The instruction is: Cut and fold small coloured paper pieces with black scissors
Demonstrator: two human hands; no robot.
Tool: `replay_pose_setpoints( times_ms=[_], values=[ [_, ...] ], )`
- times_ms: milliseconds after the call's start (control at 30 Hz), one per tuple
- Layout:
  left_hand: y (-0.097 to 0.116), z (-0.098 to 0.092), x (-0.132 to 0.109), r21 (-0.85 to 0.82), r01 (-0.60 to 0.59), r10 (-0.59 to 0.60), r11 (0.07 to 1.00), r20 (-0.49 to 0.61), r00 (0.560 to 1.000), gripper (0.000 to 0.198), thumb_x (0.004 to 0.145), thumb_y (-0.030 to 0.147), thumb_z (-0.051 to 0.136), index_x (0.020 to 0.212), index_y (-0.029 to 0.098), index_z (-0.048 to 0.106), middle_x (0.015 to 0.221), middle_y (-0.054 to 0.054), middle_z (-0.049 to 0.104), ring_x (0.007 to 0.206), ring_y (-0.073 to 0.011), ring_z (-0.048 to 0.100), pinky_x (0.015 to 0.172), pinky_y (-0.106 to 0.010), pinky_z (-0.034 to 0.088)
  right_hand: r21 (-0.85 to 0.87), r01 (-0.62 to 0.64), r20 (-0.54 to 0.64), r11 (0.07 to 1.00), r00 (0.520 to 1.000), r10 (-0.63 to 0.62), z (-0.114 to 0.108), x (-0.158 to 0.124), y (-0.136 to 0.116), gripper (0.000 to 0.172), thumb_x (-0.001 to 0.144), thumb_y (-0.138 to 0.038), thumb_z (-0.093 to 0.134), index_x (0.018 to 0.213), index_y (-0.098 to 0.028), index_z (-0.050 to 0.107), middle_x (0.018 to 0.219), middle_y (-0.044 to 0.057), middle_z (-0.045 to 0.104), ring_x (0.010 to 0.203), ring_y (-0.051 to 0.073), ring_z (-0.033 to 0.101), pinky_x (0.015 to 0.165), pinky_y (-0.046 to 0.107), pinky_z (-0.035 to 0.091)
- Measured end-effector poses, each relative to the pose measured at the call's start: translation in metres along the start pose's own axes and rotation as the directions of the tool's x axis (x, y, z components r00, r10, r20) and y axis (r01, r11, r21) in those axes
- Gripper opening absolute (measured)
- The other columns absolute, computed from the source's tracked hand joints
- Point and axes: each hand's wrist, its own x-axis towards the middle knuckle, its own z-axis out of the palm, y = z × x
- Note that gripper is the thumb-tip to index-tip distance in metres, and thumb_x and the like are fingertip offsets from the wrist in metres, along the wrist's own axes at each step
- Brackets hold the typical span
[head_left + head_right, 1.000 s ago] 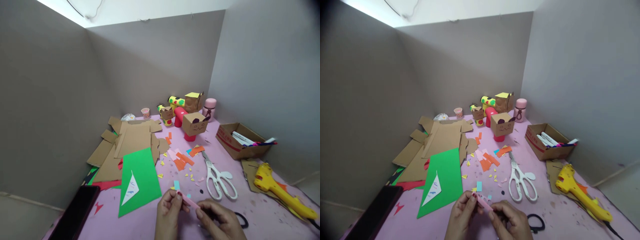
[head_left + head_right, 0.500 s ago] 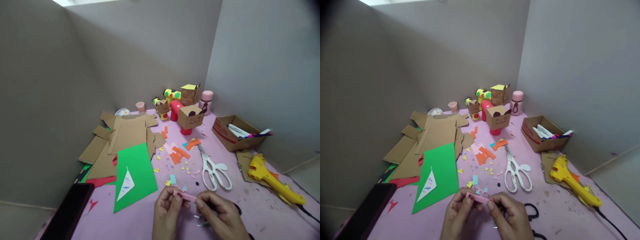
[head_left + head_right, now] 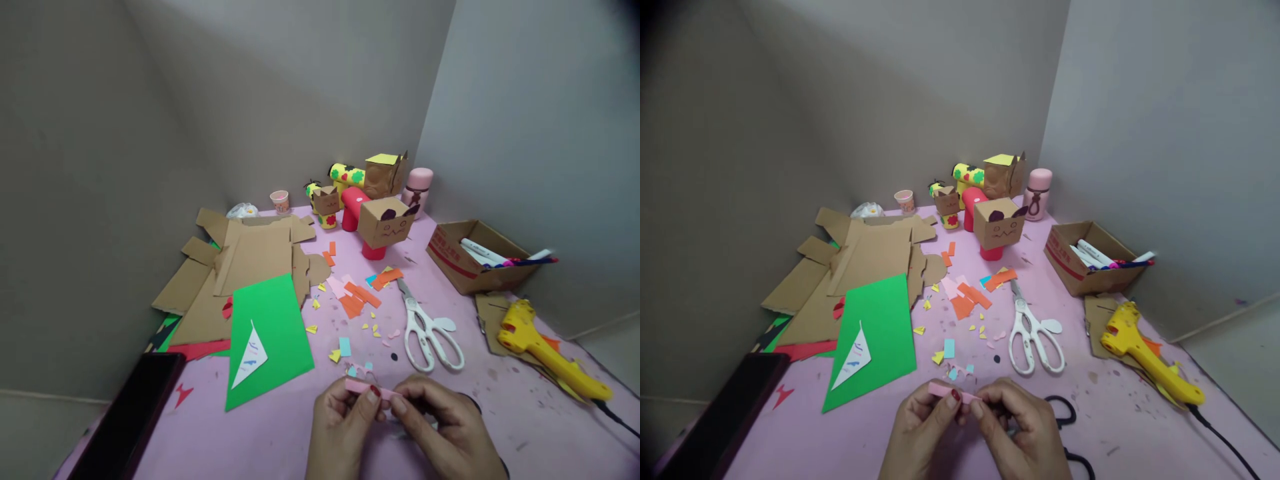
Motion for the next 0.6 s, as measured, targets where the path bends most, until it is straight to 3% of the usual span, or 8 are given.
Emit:
replay_pose_setpoints(
  times_ms=[100, 267, 600],
  values=[
    [0.0010, 0.0003, -0.0008, 0.021, 0.002, -0.002, 1.000, 0.018, 1.000, 0.025, 0.066, 0.040, 0.076, 0.059, 0.016, 0.072, 0.055, 0.000, 0.064, 0.058, -0.0136, 0.055, 0.061, -0.021, 0.042, 0.019, 0.027, -0.022, 0.999, 0.999, -0.027, -0.0011, 0.0003, -0.0019, 0.018, 0.083, -0.025, 0.059, 0.068, -0.022, 0.068, 0.061, 0.000, 0.069, 0.055, 0.016, 0.061, 0.052, 0.021, 0.046],
    [-0.0001, 0.0039, -0.0033, 0.024, -0.033, 0.034, 0.999, -0.043, 0.998, 0.024, 0.064, 0.040, 0.077, 0.061, 0.017, 0.073, 0.054, 0.000, 0.063, 0.057, -0.0135, 0.054, 0.059, -0.021, 0.041, 0.030, 0.015, -0.011, 0.999, 1.000, -0.014, -0.0031, -0.0002, -0.0011, 0.019, 0.084, -0.025, 0.058, 0.067, -0.023, 0.065, 0.059, -0.002, 0.067, 0.052, 0.013, 0.058, 0.050, 0.019, 0.042],
    [-0.0053, 0.0083, -0.0037, 0.068, -0.034, 0.039, 0.997, -0.085, 0.996, 0.028, 0.058, 0.043, 0.080, 0.053, 0.017, 0.071, 0.051, -0.002, 0.065, 0.052, -0.0138, 0.054, 0.056, -0.023, 0.042, -0.165, 0.044, -0.021, 0.985, 0.999, -0.048, -0.0016, -0.0045, 0.0049, 0.021, 0.085, -0.032, 0.056, 0.065, -0.023, 0.059, 0.056, -0.001, 0.058, 0.051, 0.017, 0.054, 0.049, 0.024, 0.043]
  ],
)
